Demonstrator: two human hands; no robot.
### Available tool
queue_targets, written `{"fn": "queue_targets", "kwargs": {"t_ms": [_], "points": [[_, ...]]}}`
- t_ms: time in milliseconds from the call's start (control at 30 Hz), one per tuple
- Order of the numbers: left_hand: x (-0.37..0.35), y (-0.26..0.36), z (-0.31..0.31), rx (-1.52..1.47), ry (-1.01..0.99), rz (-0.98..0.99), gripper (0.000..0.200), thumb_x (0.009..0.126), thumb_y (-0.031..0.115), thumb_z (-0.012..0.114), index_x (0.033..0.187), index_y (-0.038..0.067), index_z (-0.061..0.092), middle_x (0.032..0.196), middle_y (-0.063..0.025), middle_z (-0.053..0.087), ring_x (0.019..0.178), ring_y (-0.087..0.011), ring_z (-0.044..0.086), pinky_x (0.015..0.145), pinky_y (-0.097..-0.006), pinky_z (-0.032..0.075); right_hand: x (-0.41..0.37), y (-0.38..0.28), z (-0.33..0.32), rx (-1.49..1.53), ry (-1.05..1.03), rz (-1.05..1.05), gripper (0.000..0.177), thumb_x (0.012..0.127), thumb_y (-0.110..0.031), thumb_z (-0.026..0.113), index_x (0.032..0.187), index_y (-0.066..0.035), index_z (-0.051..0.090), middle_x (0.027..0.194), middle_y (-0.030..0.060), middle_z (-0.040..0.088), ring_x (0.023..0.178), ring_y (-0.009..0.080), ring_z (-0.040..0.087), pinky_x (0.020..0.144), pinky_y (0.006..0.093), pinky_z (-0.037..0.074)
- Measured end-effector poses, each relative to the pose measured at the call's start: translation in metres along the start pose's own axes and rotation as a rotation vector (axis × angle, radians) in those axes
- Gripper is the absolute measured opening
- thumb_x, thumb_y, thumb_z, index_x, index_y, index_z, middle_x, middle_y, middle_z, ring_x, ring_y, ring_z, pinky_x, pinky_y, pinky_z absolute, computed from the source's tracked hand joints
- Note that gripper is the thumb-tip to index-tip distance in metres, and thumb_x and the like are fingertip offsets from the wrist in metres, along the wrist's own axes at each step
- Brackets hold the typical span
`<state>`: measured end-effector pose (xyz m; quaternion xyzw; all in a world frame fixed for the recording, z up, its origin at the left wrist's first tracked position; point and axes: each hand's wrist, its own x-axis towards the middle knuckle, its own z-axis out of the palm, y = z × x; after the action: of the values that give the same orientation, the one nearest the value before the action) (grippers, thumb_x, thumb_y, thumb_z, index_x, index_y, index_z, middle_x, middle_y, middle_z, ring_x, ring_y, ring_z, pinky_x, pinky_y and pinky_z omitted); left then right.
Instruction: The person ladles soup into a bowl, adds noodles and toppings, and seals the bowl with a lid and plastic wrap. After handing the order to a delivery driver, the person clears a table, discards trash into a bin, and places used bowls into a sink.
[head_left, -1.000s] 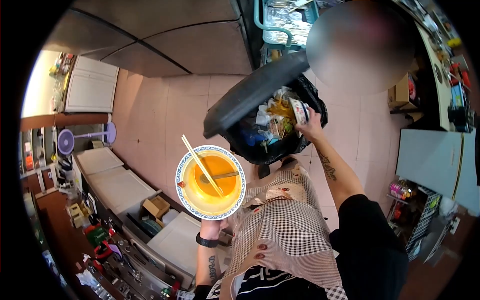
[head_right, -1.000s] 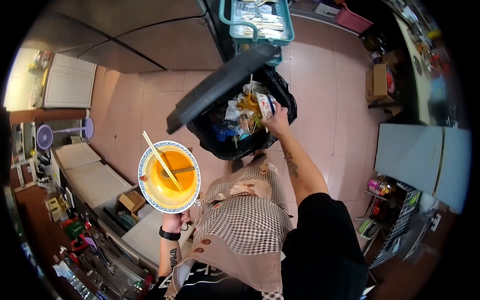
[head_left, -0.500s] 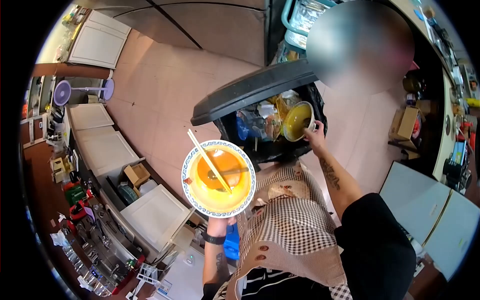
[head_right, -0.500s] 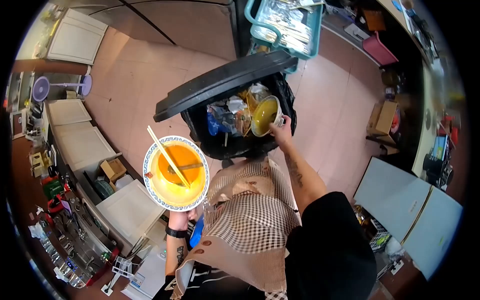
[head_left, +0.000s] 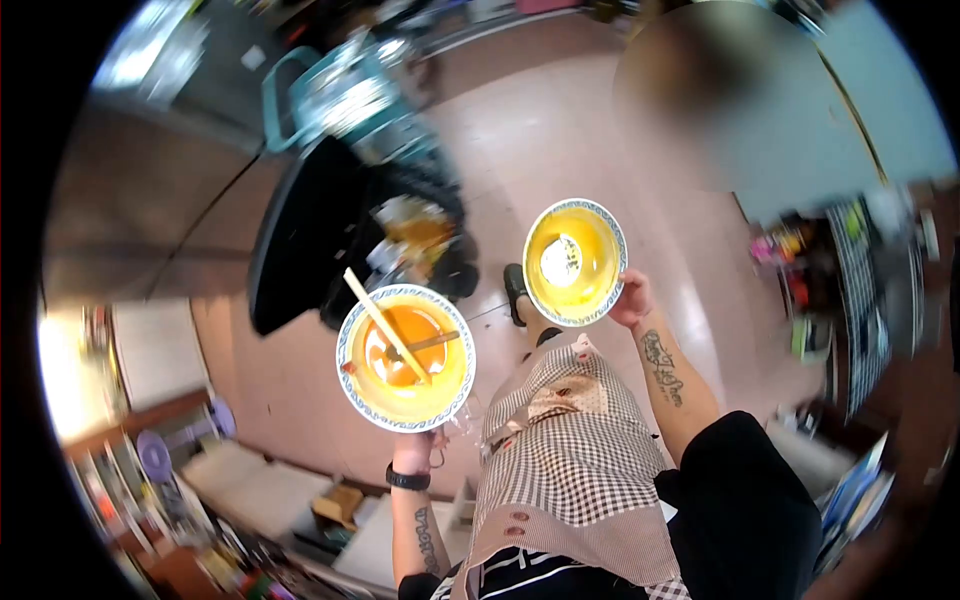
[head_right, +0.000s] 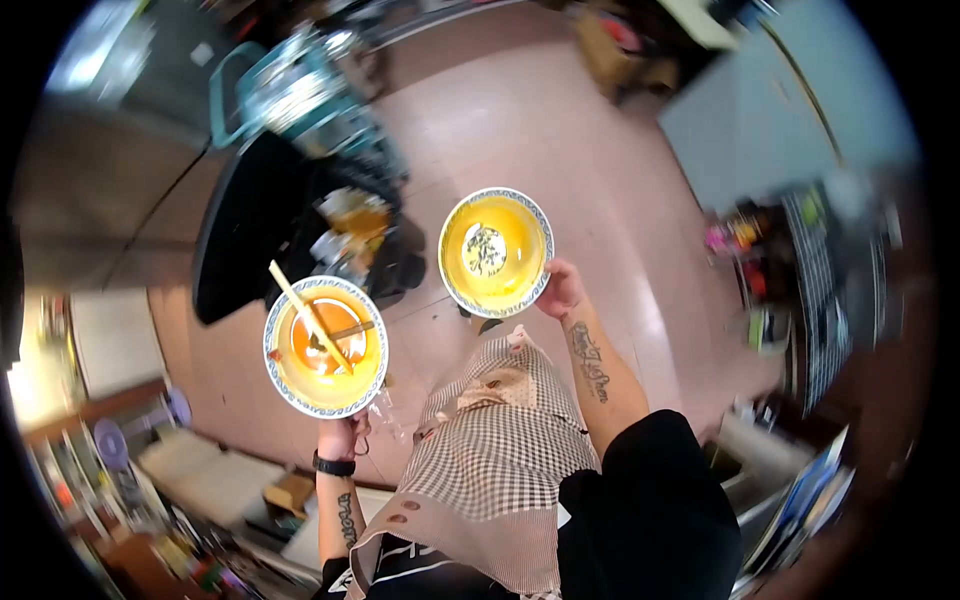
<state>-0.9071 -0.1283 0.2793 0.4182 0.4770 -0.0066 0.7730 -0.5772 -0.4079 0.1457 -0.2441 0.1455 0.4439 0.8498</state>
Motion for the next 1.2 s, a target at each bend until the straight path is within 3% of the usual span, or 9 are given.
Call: {"fn": "queue_targets", "kwargs": {"t_ms": [233,267,433,567,667,867,1067,1167,1200], "points": [[-0.031,-0.015,0.096,0.419,-0.314,0.059,0.03,0.101,0.031,0.033,0.098,0.01,0.054,0.062,0.0011,0.039,0.042,-0.0086,0.022,0.042,-0.0238,0.022,-0.331,-0.018,-0.139,0.245,0.263,-0.679,0.046,0.076,-0.022,0.051,0.115,0.001,0.059,0.111,0.0141,0.066,0.1,0.0282,0.064,0.096,0.0417,0.048],[-0.016,-0.023,0.093,0.464,-0.496,0.03,0.027,0.1,0.03,0.039,0.104,0.009,0.056,0.069,-0.0023,0.049,0.048,-0.0113,0.039,0.046,-0.0263,0.035,-0.391,-0.01,-0.158,0.277,0.264,-0.8,0.045,0.076,-0.022,0.052,0.115,0.001,0.059,0.111,0.0137,0.067,0.1,0.0278,0.064,0.096,0.0415,0.048],[-0.039,-0.043,0.291,0.585,-0.73,-0.157,0.027,0.094,0.038,0.049,0.09,0.011,0.053,0.067,0.0017,0.043,0.048,-0.0098,0.035,0.044,-0.0241,0.031,-0.616,-0.027,-0.229,0.516,0.66,-1.398,0.042,0.08,-0.017,0.053,0.118,0.001,0.056,0.116,0.0125,0.064,0.107,0.0243,0.062,0.094,0.0387,0.049],[-0.093,-0.099,0.394,0.656,-0.794,-0.191,0.036,0.095,0.045,0.046,0.083,0.011,0.048,0.064,0.0034,0.036,0.043,-0.0083,0.023,0.041,-0.0226,0.02,-0.769,0.019,-0.302,0.765,0.794,-1.725,0.035,0.081,-0.021,0.053,0.112,-0.004,0.057,0.098,0.0125,0.065,0.076,0.0272,0.061,0.068,0.0382,0.051],[-0.117,-0.157,0.483,0.643,-0.865,-0.309,0.033,0.096,0.04,0.045,0.082,0.011,0.047,0.064,0.0034,0.035,0.043,-0.0076,0.023,0.041,-0.0215,0.02,-0.863,0.022,-0.347,0.998,1.13,-1.99,0.031,0.085,-0.022,0.05,0.108,0.0,0.053,0.087,0.0143,0.059,0.072,0.0247,0.057,0.074,0.0381,0.051],[-0.139,-0.273,0.589,0.758,-0.926,-0.367,0.03,0.095,0.041,0.05,0.086,0.012,0.051,0.064,0.0037,0.036,0.044,-0.0071,0.025,0.04,-0.0209,0.021,-0.97,0.075,-0.506,1.264,1.832,-1.561,0.025,0.085,-0.021,0.053,0.103,-0.004,0.057,0.087,0.0105,0.061,0.072,0.0225,0.059,0.069,0.0358,0.052],[-0.131,-0.331,0.645,0.935,-0.995,-0.363,0.034,0.095,0.047,0.047,0.092,0.013,0.052,0.065,0.0045,0.041,0.046,-0.0073,0.028,0.042,-0.02,0.024,-0.994,0.064,-0.609,1.529,1.646,-1.29,0.024,0.089,-0.022,0.052,0.104,-0.003,0.056,0.087,0.0109,0.06,0.07,0.0252,0.06,0.064,0.0368,0.054],[-0.116,-0.345,0.638,0.922,-0.936,-0.339,0.019,0.096,0.031,0.046,0.092,0.013,0.051,0.064,0.0056,0.038,0.047,-0.0077,0.03,0.047,-0.0237,0.031,-0.96,0.124,-0.664,0.892,1.434,-1.449,0.019,0.09,-0.018,0.051,0.1,-0.008,0.063,0.078,0.009,0.063,0.066,0.0225,0.061,0.055,0.036,0.051],[-0.12,-0.355,0.638,0.975,-0.935,-0.281,0.018,0.097,0.026,0.044,0.098,0.011,0.053,0.066,0.0038,0.041,0.049,-0.0088,0.034,0.047,-0.0241,0.032,-0.95,0.139,-0.672,0.843,1.616,-1.291,0.024,0.092,-0.026,0.054,0.1,-0.006,0.063,0.08,0.0075,0.062,0.063,0.0197,0.059,0.049,0.0329,0.048]]}}
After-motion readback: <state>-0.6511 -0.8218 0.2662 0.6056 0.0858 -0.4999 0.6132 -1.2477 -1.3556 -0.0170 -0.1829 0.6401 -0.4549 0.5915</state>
